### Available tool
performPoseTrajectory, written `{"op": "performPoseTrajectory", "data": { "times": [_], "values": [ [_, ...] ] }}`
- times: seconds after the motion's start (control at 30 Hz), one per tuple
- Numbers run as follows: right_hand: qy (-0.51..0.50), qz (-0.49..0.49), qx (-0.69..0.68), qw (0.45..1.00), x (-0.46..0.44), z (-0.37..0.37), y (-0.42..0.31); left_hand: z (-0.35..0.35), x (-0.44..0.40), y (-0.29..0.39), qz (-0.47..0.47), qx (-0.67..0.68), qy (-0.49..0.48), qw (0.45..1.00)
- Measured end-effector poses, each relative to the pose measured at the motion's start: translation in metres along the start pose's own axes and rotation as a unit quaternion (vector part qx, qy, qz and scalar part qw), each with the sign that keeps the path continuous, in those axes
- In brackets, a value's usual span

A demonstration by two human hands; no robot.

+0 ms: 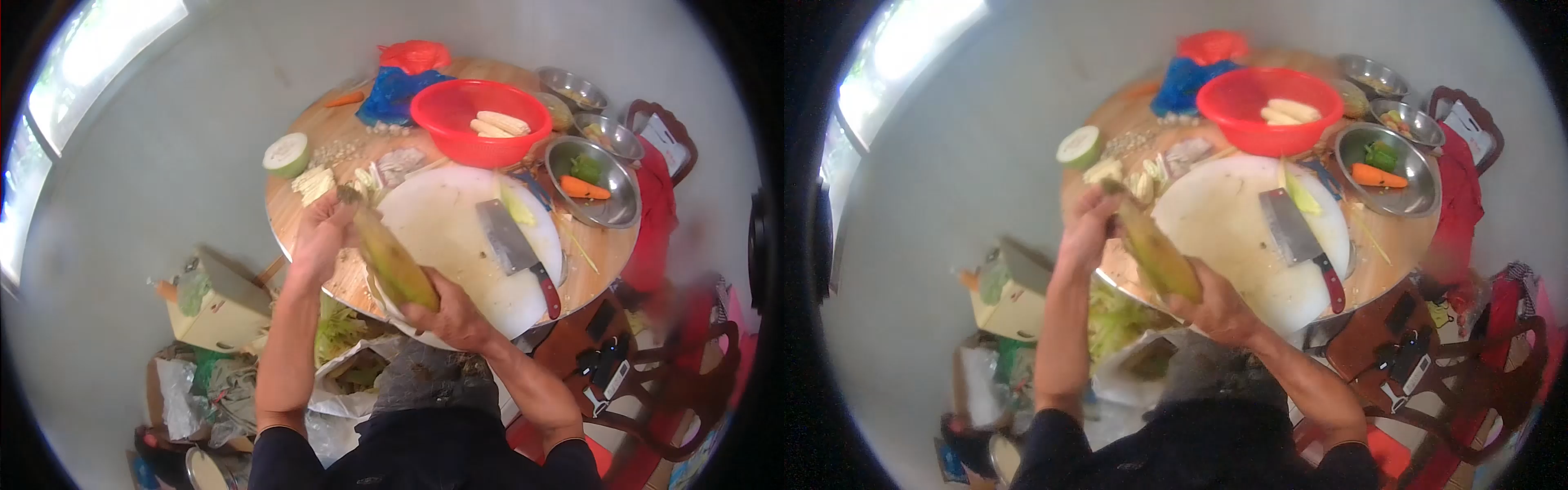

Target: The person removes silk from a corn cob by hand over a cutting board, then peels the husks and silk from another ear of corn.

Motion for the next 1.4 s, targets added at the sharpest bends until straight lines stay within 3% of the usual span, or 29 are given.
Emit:
{"op": "performPoseTrajectory", "data": {
  "times": [0.1, 0.17, 0.23, 0.33, 0.37, 0.4, 0.43, 0.5, 0.6, 0.73, 0.93, 1.0, 1.03, 1.1, 1.23, 1.3, 1.4],
  "values": [
    [0.045, -0.035, -0.039, 0.998, -0.001, 0.034, 0.003, -0.037, -0.018, -0.018, -0.001, 0.122, -0.015, 0.992],
    [0.007, -0.051, -0.142, 0.988, -0.002, 0.048, 0.011, -0.083, -0.022, -0.055, 0.073, 0.261, -0.149, 0.951],
    [0.000, -0.075, -0.163, 0.984, -0.003, 0.060, 0.014, -0.121, -0.010, -0.072, 0.031, 0.416, -0.304, 0.856],
    [-0.032, -0.114, -0.259, 0.959, -0.003, 0.070, 0.026, -0.135, -0.016, -0.086, 0.045, 0.457, -0.262, 0.849],
    [0.033, -0.096, -0.083, 0.991, -0.006, 0.084, 0.033, -0.135, -0.022, -0.092, 0.042, 0.460, -0.242, 0.853],
    [0.095, -0.075, 0.096, 0.988, -0.007, 0.096, 0.033, -0.136, -0.025, -0.096, 0.044, 0.464, -0.243, 0.851],
    [0.097, -0.078, 0.097, 0.987, -0.009, 0.097, 0.029, -0.133, -0.028, -0.101, 0.064, 0.420, -0.211, 0.880],
    [0.257, 0.029, 0.293, 0.921, -0.004, 0.110, -0.010, -0.134, -0.031, -0.104, 0.086, 0.378, -0.180, 0.904],
    [0.275, 0.074, 0.354, 0.891, -0.018, 0.092, -0.038, -0.133, -0.033, -0.105, 0.065, 0.364, -0.137, 0.919],
    [0.320, 0.071, 0.322, 0.888, -0.032, 0.094, -0.024, -0.127, -0.043, -0.114, 0.061, 0.384, -0.109, 0.915],
    [0.316, 0.198, 0.327, 0.868, -0.035, 0.088, -0.027, -0.127, -0.047, -0.120, 0.087, 0.384, -0.078, 0.916],
    [0.314, 0.172, 0.155, 0.921, -0.037, 0.101, -0.004, -0.126, -0.052, -0.116, 0.088, 0.384, -0.072, 0.916],
    [0.312, 0.172, 0.156, 0.921, -0.034, 0.101, -0.004, -0.124, -0.055, -0.116, 0.100, 0.387, -0.064, 0.915],
    [0.209, 0.052, -0.087, 0.973, -0.034, 0.101, 0.021, -0.117, -0.062, -0.121, 0.110, 0.390, -0.053, 0.913],
    [0.177, -0.015, 0.018, 0.984, -0.004, 0.087, 0.031, -0.090, -0.090, -0.151, 0.104, 0.465, 0.005, 0.879],
    [0.133, -0.087, 0.170, 0.973, 0.012, 0.080, 0.046, -0.076, -0.095, -0.152, 0.104, 0.482, 0.026, 0.869],
    [0.203, -0.060, 0.148, 0.966, 0.024, 0.094, 0.063, -0.065, -0.097, -0.151, 0.065, 0.483, 0.036, 0.873]
  ]
}}
Point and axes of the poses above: each hand's wrist, its own x-axis away from the middle knuckle, its own z-axis out of the back of the hand, y = z × x, the point moved 8 cm from there along -x, towards the middle knuckle, and after that the axes turned 7 degrees about -z, right-handed, at the moved point
